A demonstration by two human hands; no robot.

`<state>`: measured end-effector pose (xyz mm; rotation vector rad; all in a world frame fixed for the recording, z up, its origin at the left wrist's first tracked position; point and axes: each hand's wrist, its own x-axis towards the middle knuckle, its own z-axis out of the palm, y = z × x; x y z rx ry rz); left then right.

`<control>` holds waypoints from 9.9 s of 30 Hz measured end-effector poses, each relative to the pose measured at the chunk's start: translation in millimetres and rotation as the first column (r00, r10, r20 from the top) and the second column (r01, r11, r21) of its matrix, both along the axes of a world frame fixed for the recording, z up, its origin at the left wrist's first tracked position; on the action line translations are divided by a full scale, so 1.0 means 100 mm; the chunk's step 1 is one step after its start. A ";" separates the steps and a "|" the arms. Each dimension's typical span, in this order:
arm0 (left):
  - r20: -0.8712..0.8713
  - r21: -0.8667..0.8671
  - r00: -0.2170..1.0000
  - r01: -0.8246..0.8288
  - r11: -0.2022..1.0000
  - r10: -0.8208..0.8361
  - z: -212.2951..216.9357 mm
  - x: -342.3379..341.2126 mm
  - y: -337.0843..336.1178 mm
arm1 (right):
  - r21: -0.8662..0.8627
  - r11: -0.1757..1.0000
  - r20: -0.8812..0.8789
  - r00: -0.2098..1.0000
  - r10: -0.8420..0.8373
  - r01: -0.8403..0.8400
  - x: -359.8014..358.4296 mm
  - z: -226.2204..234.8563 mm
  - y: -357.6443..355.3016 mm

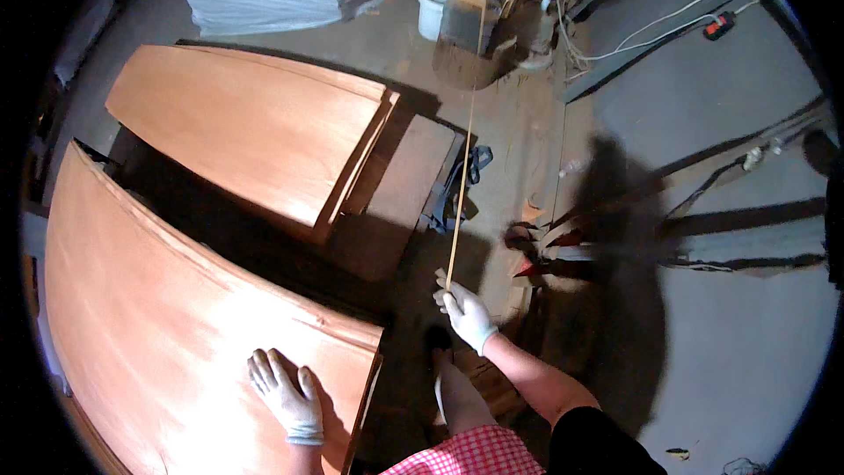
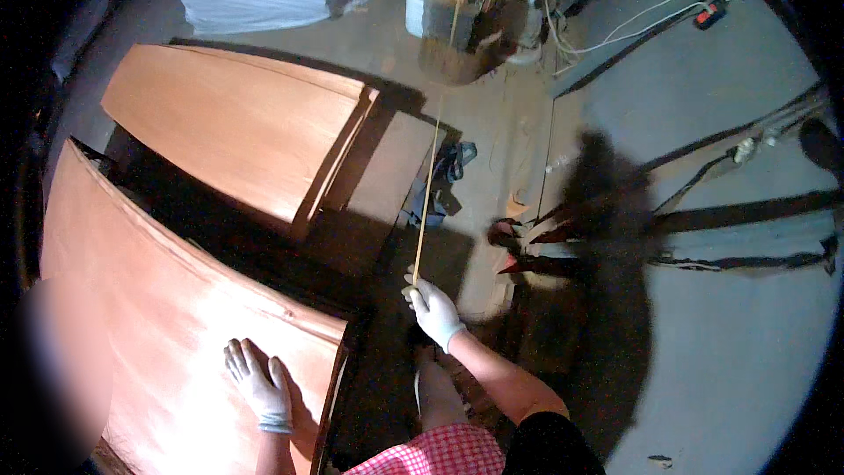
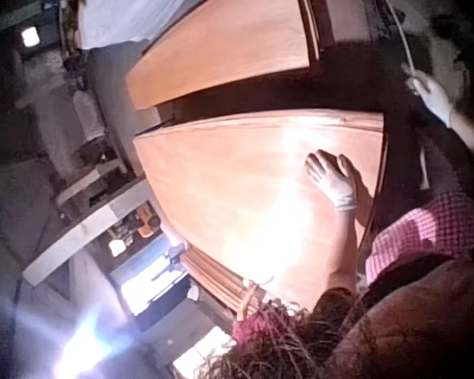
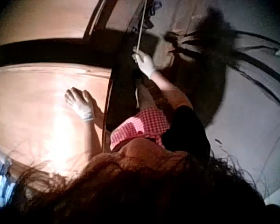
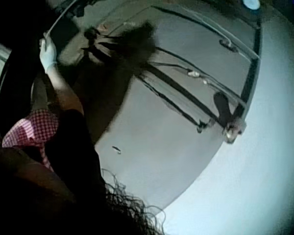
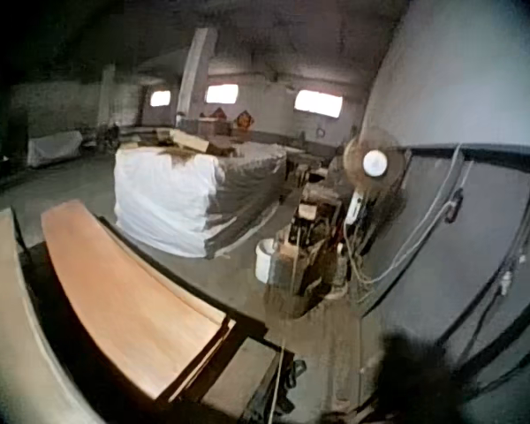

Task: The person, wearing gloves, handles large, curved wooden panels in a workshop. They lift, flip, and stack the panels on a metal workbench, often coordinating with a coworker. The person also uses a thin wooden stick to assist in separating or adjusting the panels.

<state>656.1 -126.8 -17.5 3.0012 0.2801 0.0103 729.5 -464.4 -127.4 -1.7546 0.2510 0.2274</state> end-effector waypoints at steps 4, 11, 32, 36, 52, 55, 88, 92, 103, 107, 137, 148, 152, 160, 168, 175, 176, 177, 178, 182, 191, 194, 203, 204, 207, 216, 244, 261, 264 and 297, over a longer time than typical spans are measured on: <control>0.264 -0.242 0.964 0.055 0.969 0.011 0.02 -0.10 0.09 | 0.063 0.998 -0.013 1.000 -0.012 0.013 -0.24 0.41 0.02; 0.396 -0.574 0.918 0.248 0.780 -0.001 0.54 -0.56 -0.26 | -0.068 0.987 -0.009 0.990 0.142 -0.142 -0.39 0.96 0.06; -0.241 -0.941 0.913 -0.303 0.149 0.330 1.12 -4.62 0.24 | -0.776 -0.024 -0.073 0.052 0.996 -0.630 -4.85 1.93 2.42; -0.060 -0.939 0.925 -0.179 0.292 0.375 0.76 -5.43 0.63 | -0.799 -0.108 -0.032 -0.138 0.990 -0.591 -5.51 1.80 2.70; -0.210 -0.939 0.834 -0.317 0.131 0.510 1.40 -6.54 0.84 | -0.590 0.050 0.293 -0.157 0.943 -0.806 -4.65 2.52 2.99; -0.303 -0.908 0.813 -0.405 0.109 0.496 1.62 -6.48 0.80 | -0.441 -0.198 0.174 -0.300 0.938 -0.876 -4.93 2.48 3.12; -0.245 -0.958 0.564 -0.268 -0.107 0.789 0.65 -7.44 0.91 | -0.029 -0.314 -0.299 -0.292 0.909 -0.949 -4.85 2.48 3.08; -0.212 -0.955 0.549 -0.293 -0.052 0.808 0.60 -7.45 0.87 | 0.029 -0.282 -0.301 -0.278 0.912 -0.959 -4.86 2.42 2.95; -0.241 -0.924 0.528 -0.381 -0.027 0.814 0.59 -7.32 0.86 | 0.110 -0.221 -0.331 -0.245 0.911 -0.969 -4.82 2.42 2.80; -0.231 -0.916 0.517 -0.401 -0.005 0.824 0.60 -7.32 0.88 | 0.110 -0.221 -0.324 -0.246 0.914 -0.969 -4.78 2.37 2.76; -0.125 -0.942 0.497 -0.330 0.055 0.858 0.57 -7.22 0.74 | 0.050 -0.148 -0.316 -0.156 0.936 -0.988 -4.67 2.33 2.60; -0.173 -0.911 0.467 -0.410 0.039 0.867 0.55 -7.25 0.74 | 0.061 -0.178 -0.337 -0.188 0.923 -0.982 -4.74 2.39 2.65; -0.165 -0.906 0.473 -0.419 0.057 0.865 0.53 -7.24 0.74 | 0.105 -0.165 -0.312 -0.190 0.931 -0.981 -4.67 2.26 2.65; -0.093 -0.932 0.460 -0.353 0.085 0.883 0.40 -7.23 0.72 | 0.078 -0.195 -0.308 -0.210 0.928 -0.978 -4.67 2.22 2.64; -0.060 -0.923 0.474 -0.362 0.133 0.878 0.36 -7.24 0.70 | 0.045 -0.185 -0.313 -0.190 0.931 -0.982 -4.73 2.37 2.63; -0.086 -0.933 0.462 -0.349 0.092 0.883 0.36 -7.20 0.73 | 0.092 -0.148 -0.318 -0.170 0.933 -0.985 -4.70 2.27 2.59; -0.077 -0.932 0.466 -0.348 0.102 0.881 0.34 -7.22 0.73 | 0.090 -0.155 -0.328 -0.176 0.928 -0.984 -4.72 2.28 2.60; -0.068 -0.931 0.469 -0.347 0.113 0.880 0.33 -7.24 0.73 | 0.087 -0.162 -0.337 -0.182 0.924 -0.983 -4.74 2.32 2.60; -0.082 -0.929 0.454 -0.356 0.096 0.887 0.33 -7.26 0.73 | 0.084 -0.169 -0.347 -0.188 0.919 -0.982 -4.76 2.35 2.60; -0.100 -0.936 0.444 -0.345 0.067 0.891 0.52 -7.20 0.72 | 0.064 -0.131 -0.295 -0.144 0.945 -0.989 -4.75 2.32 2.57; -0.069 -0.896 0.460 -0.419 0.148 0.885 0.72 -7.16 0.67 | 0.044 -0.143 -0.276 -0.149 0.950 -0.989 -4.67 2.30 2.53; -0.058 -0.884 0.430 -0.442 0.154 0.901 0.79 -7.13 0.66 | 0.004 -0.136 -0.251 -0.133 0.959 -0.991 -4.66 2.31 2.52; 0.129 -0.801 0.343 -0.517 0.302 0.930 0.80 -7.07 0.60 | -0.279 -0.183 -0.238 -0.117 0.964 -0.943 -4.69 2.57 2.48; 0.151 -0.785 0.335 -0.530 0.319 0.930 0.81 -7.08 0.60 | -0.293 -0.174 -0.213 -0.113 0.970 -0.940 -4.70 2.58 2.45; 0.166 -0.785 0.299 -0.537 0.309 0.940 0.84 -7.08 0.57 | -0.424 -0.180 -0.136 -0.134 0.982 -0.887 -4.70 2.60 2.41; 0.260 -0.745 0.191 -0.583 0.323 0.946 0.70 -7.18 0.57 | -0.597 -0.097 -0.025 -0.102 0.994 -0.797 -4.61 2.45 2.34; -0.488 -0.552 0.104 0.732 -0.399 0.867 -0.06 -6.53 1.80 | -0.100 -0.348 -0.293 -0.306 0.906 -0.932 -4.60 2.44 2.58; 0.636 -0.369 0.605 -0.309 0.877 0.480 1.12 -4.43 2.58 | 0.064 -0.345 -0.168 -0.351 0.921 -0.937 -4.22 2.10 2.58; 0.704 0.014 0.648 -0.423 0.906 0.292 1.04 -4.04 3.41 | 0.117 -0.283 -0.144 -0.298 0.943 -0.952 -4.15 2.02 2.56; 0.295 -0.052 0.788 -0.552 0.832 0.541 1.28 -3.01 4.09 | 0.196 -0.071 -0.155 -0.103 0.983 -0.978 -3.63 1.75 2.34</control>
